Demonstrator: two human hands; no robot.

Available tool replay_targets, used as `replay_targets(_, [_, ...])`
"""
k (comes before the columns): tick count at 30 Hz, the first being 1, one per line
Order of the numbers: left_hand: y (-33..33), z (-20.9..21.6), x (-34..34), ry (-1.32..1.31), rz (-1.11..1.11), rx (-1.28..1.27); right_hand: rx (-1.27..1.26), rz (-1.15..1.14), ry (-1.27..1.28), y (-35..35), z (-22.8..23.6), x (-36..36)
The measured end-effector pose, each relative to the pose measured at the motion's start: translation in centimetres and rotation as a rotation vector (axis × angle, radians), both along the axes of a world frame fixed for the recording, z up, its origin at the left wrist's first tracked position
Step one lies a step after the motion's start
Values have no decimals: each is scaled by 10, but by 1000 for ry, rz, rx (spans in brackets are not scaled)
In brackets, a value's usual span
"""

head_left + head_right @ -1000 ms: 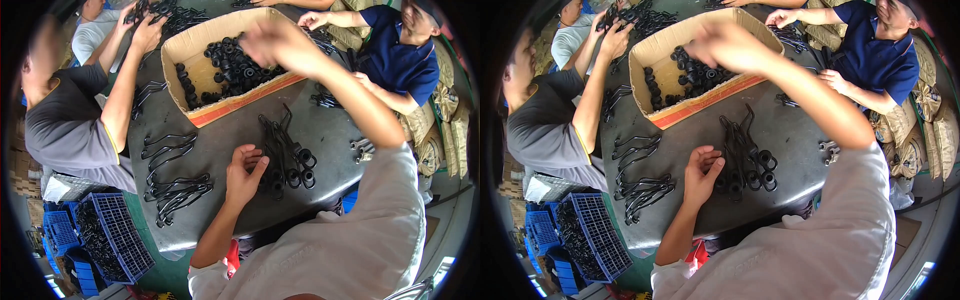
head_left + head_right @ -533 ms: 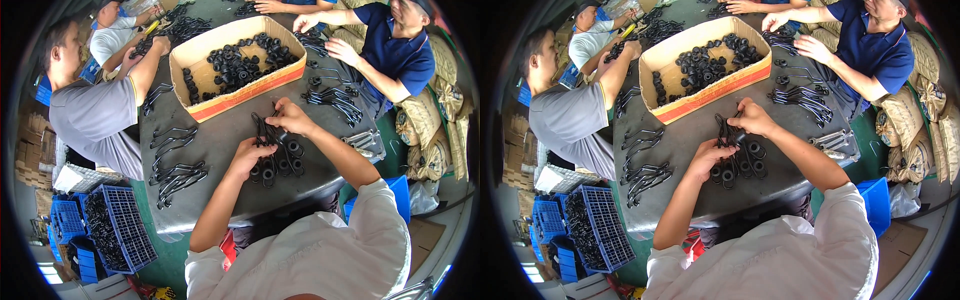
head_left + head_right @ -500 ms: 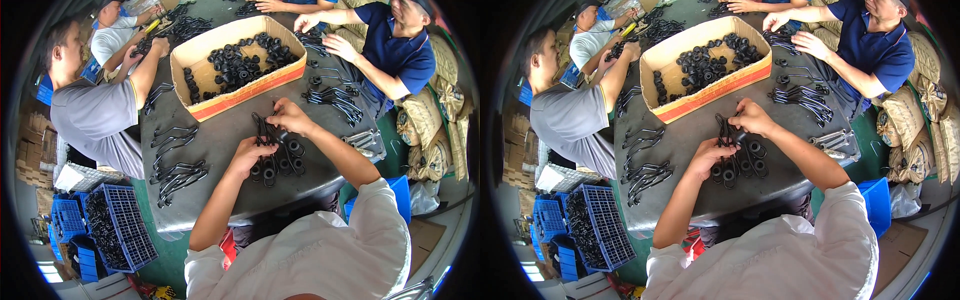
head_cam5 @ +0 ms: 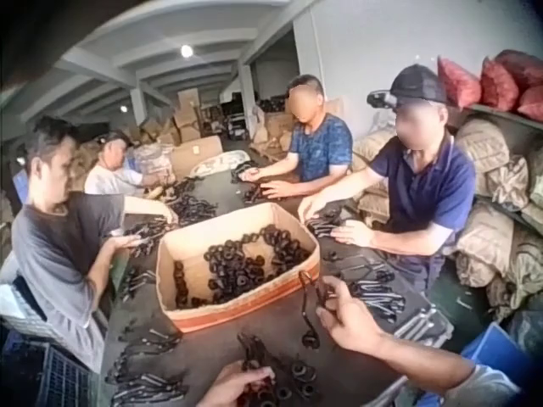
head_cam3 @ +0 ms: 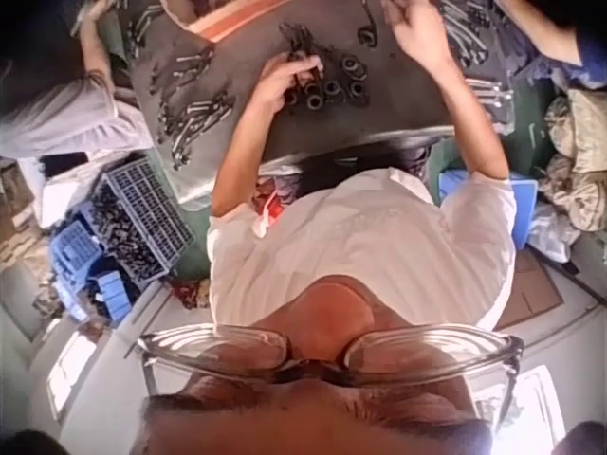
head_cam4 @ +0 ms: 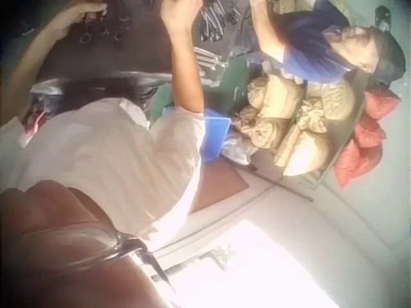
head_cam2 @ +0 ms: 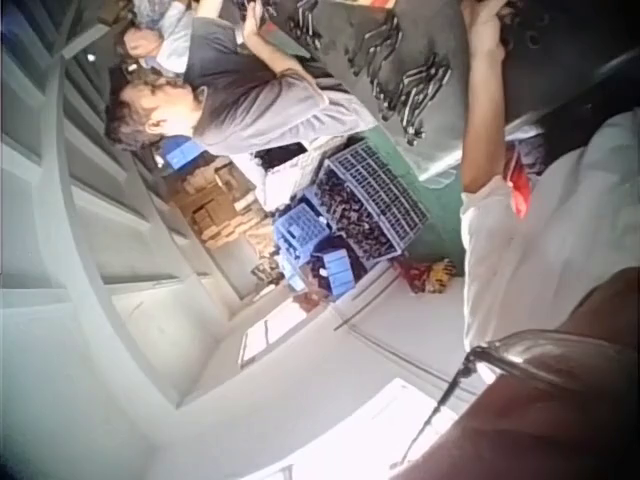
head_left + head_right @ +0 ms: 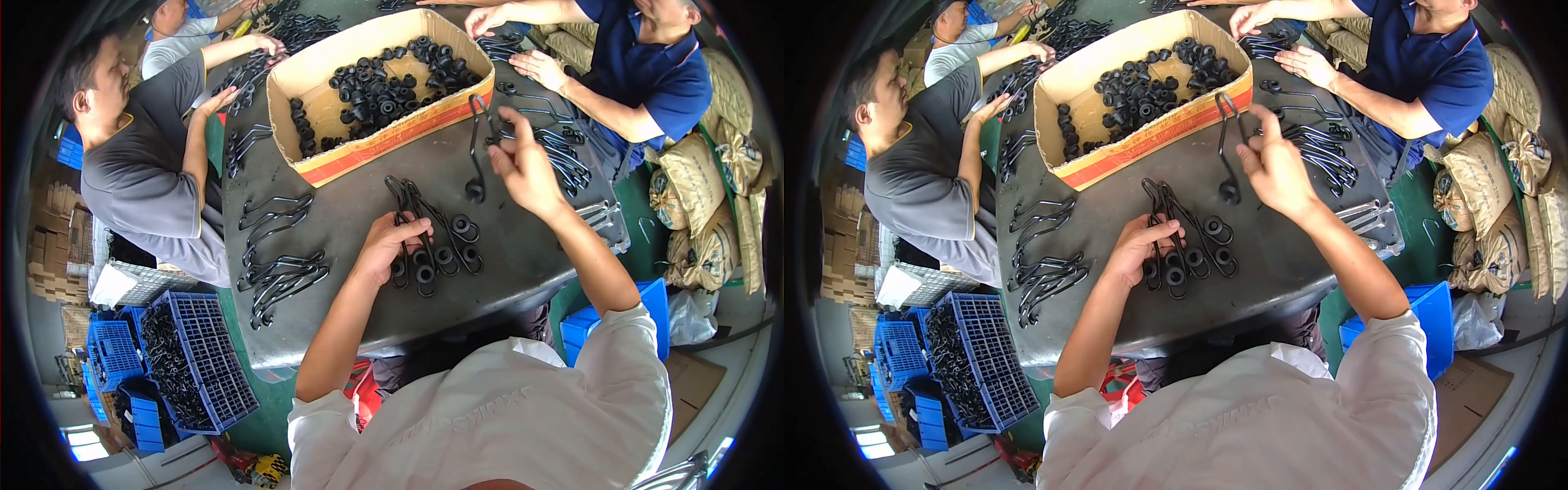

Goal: Assembling black metal hooks by attaching rubber grommets to them.

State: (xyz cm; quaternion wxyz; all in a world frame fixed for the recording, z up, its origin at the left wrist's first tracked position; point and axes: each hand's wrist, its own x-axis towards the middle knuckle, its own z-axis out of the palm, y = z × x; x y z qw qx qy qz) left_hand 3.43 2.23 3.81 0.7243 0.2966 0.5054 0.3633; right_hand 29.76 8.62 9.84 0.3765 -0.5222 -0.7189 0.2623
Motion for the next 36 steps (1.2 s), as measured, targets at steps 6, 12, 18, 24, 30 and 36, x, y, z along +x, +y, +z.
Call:
replay_targets(6, [-6,-7,-4,83,-52,181,179,-108,94,-12,24,4])
replay_targets(12, [-11,-6,-4,-168,34,125,-744,241,437,-21,-21,-37])
replay_targets(18, [-20,-7,-2,-82,33,201,-1053,408,270,-2,-22,-44])
replay_targets(24, [-20,-21,-1,-119,59,217,-790,447,151,-2,-39,-53])
replay_targets(30, [-15,-14,-1,-101,53,121,-863,680,-74,-2,-3,-45])
replay_targets(36, [-9,-10,-3,-40,69,37,-795,480,119,-18,35,-29])
